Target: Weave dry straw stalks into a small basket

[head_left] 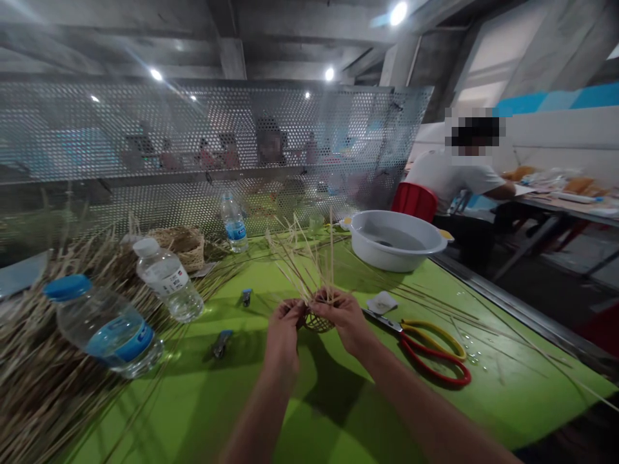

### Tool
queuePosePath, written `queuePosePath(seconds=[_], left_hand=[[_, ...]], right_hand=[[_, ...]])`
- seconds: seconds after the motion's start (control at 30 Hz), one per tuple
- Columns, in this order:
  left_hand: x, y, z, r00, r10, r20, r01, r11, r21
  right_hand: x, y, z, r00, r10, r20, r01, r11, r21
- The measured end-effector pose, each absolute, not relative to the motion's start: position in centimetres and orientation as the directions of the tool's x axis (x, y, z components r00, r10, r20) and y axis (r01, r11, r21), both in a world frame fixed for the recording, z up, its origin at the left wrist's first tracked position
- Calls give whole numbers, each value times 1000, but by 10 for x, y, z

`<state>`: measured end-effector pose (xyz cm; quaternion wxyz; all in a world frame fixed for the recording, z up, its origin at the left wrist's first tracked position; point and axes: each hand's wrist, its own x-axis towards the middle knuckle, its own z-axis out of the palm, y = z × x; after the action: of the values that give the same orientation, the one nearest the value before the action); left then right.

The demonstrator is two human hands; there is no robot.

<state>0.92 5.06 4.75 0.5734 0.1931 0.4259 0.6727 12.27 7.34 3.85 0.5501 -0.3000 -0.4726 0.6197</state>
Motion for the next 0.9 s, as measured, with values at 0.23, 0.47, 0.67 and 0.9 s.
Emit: queuePosePath(seconds=[0.23, 0.47, 0.67, 0.9], left_hand=[[10, 47, 49, -220, 940, -261, -650, 59, 758], [10, 47, 45, -189, 951, -243, -650, 65, 757], [7, 50, 38, -159, 964, -212, -610, 73, 789], [5, 49, 35, -129, 977, -172, -580, 66, 812]], right_hand=[[127, 74, 37, -238, 955, 179, -349, 87, -933], [131, 75, 39, -265, 930, 255, -251, 188, -949], [132, 75, 41, -320, 908, 271, -214, 209, -954], [135, 75, 42, -359, 887, 290, -163, 247, -955]])
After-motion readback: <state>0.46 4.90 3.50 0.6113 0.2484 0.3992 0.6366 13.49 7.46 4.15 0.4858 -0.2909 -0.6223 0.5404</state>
